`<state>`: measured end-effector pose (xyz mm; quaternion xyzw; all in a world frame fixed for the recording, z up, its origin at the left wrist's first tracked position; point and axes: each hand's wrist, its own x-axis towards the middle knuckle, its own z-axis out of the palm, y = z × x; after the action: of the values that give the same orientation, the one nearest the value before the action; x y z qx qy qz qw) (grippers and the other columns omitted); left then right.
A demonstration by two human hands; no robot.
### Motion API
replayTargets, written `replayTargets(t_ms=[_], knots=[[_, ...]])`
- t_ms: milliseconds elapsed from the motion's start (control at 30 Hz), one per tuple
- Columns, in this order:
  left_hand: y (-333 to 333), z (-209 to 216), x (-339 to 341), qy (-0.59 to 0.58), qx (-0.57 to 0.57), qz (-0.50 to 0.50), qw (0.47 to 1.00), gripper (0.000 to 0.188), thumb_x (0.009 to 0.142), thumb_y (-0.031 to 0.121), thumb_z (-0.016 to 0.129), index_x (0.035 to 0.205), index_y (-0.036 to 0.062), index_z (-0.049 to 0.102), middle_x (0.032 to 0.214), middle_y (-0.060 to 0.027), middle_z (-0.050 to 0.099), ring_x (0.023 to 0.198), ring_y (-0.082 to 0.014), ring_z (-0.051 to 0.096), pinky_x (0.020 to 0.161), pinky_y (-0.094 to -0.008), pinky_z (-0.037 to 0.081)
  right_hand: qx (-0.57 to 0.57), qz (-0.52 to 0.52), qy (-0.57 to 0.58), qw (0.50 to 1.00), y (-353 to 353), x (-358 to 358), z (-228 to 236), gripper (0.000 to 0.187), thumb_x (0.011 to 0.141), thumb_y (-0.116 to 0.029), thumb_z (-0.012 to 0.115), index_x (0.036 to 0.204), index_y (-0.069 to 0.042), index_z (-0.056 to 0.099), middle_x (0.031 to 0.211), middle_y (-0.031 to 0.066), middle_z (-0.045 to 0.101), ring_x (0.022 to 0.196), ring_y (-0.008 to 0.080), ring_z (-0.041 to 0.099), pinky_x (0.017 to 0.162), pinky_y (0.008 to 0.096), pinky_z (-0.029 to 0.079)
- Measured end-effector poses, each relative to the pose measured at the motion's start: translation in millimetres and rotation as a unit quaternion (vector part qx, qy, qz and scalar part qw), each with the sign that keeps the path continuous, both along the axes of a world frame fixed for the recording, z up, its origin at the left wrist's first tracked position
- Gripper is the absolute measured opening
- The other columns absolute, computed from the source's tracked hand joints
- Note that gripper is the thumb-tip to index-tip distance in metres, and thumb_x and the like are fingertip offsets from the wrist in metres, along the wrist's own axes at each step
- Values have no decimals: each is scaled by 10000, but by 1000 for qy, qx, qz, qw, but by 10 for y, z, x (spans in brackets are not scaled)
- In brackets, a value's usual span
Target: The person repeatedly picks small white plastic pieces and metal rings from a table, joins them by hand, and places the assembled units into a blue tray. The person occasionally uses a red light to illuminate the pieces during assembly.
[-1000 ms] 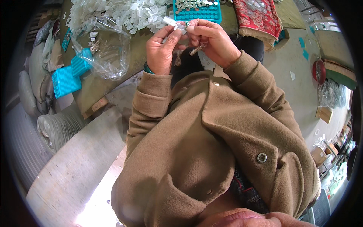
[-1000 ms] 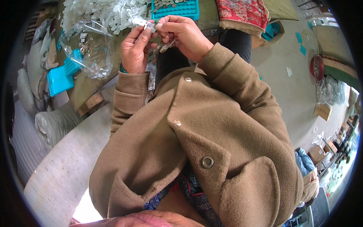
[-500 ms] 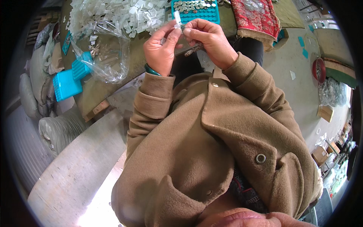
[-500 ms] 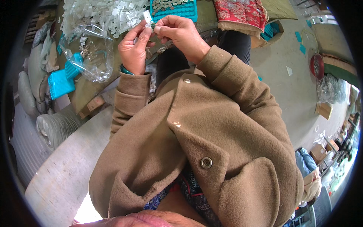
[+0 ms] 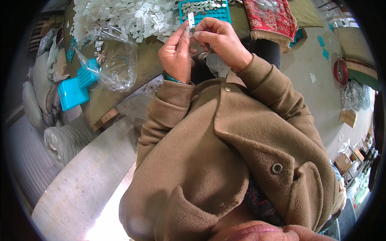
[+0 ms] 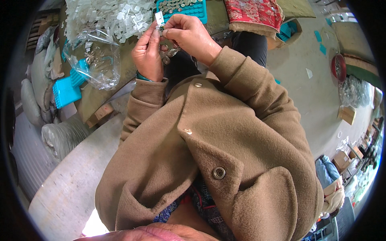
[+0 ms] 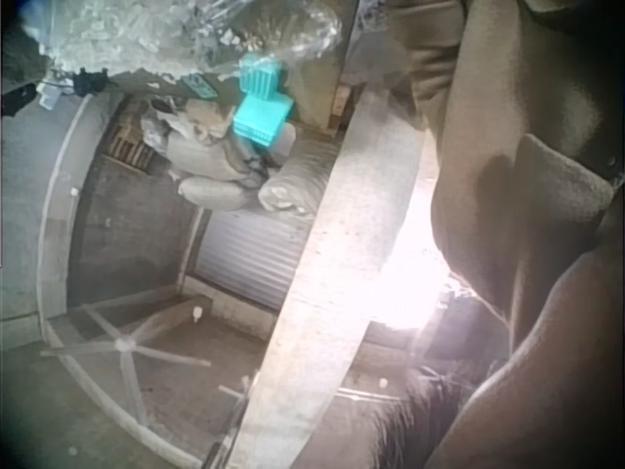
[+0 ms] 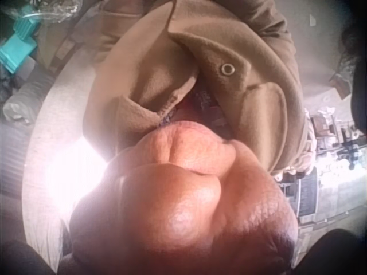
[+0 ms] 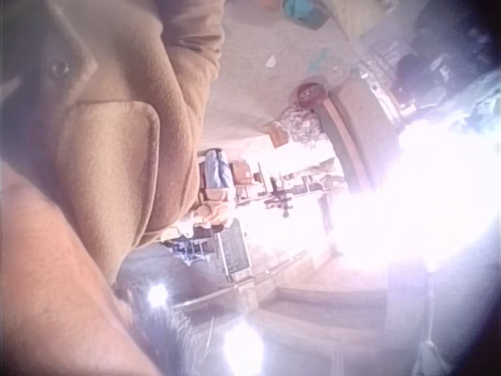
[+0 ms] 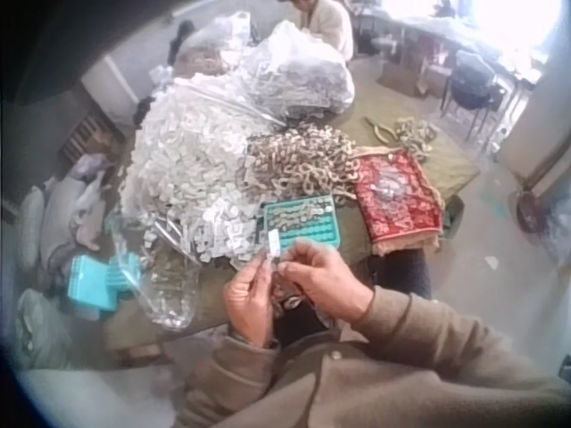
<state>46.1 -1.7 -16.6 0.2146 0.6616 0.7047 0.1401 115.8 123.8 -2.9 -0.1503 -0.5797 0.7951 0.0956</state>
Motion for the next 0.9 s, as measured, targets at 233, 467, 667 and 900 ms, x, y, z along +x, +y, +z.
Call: replayTargets(t_ms=[233,467,667,900], knots=[[-15,9,-61,21,-23,-48,998,281,960,121,606,1233,79,662,813,4,679,656,-33,595,496,-184,458,16,8,-23,1000,161,-44,9,89,861,-63,661,922,2,656,768,13,619,654,74,553,590,210,447],[-79,132,-56,-147,-55,-12,988,248,921,186,665,1086,2,688,790,-13,681,575,-53,590,443,-169,377,143,30,-1,989,96,-12,-5,165,858,-76,657,1014,-24,650,740,-20,588,689,34,539,573,190,425],[-138,194,-100,-196,-35,1,980,191,922,164,644,1046,24,679,818,-3,675,571,-41,550,443,-170,343,129,55,61,988,100,30,46,212,905,-47,621,1117,-41,616,740,-51,524,704,17,482,616,182,397],[-201,309,-181,-367,91,-54,924,260,947,204,600,1123,16,636,1011,-101,718,624,-25,487,457,-166,336,141,27,94,985,66,28,-16,127,918,-36,604,1042,-64,602,767,-58,529,678,-1,448,588,167,370]])
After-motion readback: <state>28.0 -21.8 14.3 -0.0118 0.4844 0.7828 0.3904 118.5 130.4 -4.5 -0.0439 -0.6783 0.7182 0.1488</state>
